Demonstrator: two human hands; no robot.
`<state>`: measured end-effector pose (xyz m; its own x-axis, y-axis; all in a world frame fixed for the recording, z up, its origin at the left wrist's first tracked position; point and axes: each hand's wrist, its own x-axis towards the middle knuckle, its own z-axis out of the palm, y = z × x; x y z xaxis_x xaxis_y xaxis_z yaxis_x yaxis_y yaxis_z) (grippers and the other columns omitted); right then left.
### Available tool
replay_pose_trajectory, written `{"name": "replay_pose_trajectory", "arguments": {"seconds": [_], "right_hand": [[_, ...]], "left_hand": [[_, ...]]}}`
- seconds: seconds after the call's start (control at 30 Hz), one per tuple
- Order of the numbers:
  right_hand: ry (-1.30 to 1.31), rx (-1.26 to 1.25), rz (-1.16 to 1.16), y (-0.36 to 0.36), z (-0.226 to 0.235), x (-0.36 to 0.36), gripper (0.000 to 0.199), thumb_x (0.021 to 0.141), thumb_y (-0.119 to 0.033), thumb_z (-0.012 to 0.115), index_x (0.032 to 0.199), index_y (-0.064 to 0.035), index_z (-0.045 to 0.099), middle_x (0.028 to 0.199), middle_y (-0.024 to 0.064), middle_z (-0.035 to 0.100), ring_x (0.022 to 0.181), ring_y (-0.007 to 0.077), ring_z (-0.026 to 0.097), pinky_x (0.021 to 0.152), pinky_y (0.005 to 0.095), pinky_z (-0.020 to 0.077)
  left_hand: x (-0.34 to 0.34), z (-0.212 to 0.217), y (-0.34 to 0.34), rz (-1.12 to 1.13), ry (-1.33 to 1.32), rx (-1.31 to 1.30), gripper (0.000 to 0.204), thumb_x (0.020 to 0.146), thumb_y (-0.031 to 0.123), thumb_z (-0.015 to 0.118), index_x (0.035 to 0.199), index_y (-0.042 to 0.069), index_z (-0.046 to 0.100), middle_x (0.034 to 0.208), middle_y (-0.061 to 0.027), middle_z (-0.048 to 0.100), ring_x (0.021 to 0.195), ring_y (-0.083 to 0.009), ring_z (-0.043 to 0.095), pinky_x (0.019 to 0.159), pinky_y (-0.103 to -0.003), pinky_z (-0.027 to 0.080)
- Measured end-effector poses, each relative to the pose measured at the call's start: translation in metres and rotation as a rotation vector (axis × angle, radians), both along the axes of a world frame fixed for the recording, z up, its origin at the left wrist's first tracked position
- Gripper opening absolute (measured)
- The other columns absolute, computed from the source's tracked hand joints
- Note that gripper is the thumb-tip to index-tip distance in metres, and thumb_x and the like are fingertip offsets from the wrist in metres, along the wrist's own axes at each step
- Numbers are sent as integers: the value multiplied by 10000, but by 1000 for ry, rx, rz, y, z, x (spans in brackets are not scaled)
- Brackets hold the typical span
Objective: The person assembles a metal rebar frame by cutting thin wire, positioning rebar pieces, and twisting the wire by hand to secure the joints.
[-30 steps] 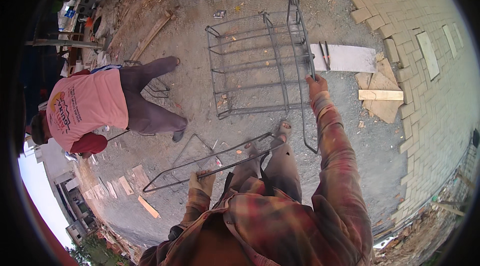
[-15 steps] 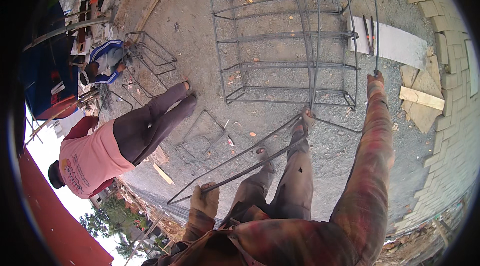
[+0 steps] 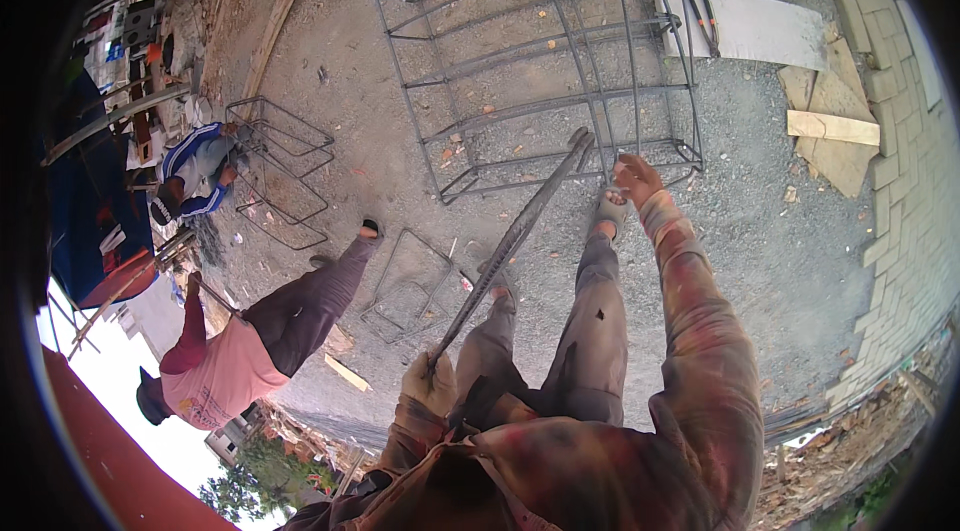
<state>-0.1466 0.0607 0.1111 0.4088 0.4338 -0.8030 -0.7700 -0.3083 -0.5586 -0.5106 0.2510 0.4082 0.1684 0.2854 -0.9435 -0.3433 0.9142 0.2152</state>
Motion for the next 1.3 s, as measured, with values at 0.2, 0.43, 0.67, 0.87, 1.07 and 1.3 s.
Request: {"name": "replay_pose_trajectory", "arguments": {"seconds": [0.2,0.43,0.67,0.87,1.07,1.3], "right_hand": [[141,327,-387,89,42,-137,699,852,-635,388,1288,-89,407,1170,109,508,1097,225,473,828,421,414],[-285,251,-820,178,188,-141,587,888,-606,347,595,-102,412,470,-12,346,393,104,344,404,231,268],[-975,-67,-392,167,333,-76,681,881,-598,382,552,-7,458,491,40,421,493,162,426,489,345,350],[-770,-102,86,77,363,-51,667,852,-639,386,677,-11,528,587,51,468,578,158,432,551,335,362],[-570,-210,-29,-61,211,-214,669,861,-609,369,712,15,557,613,119,510,603,206,456,593,364,372],[-215,-295,-173,-126,127,-341,519,895,-484,436,747,8,511,632,124,482,598,196,376,579,367,366]], "left_hand": [[-12,3,31,-1152,176,503,185,919,149,499,1002,-10,544,865,-101,604,804,-153,584,714,-234,525],[-18,57,162,-1329,52,-389,385,879,413,540,929,33,576,795,-49,602,699,-147,594,596,-256,488],[200,184,218,-1156,-952,553,719,855,500,482,1366,32,289,1215,-260,442,933,-238,598,795,-434,483],[228,197,218,-1254,-1254,333,507,951,177,423,1394,44,217,775,-57,451,353,-12,373,424,-231,414],[167,56,172,-1484,-595,84,358,880,126,470,1222,38,414,723,-81,565,482,-71,487,469,-238,419],[165,-131,78,-2534,276,782,427,872,424,445,847,30,606,723,-78,564,680,-168,544,623,-296,432]]}}
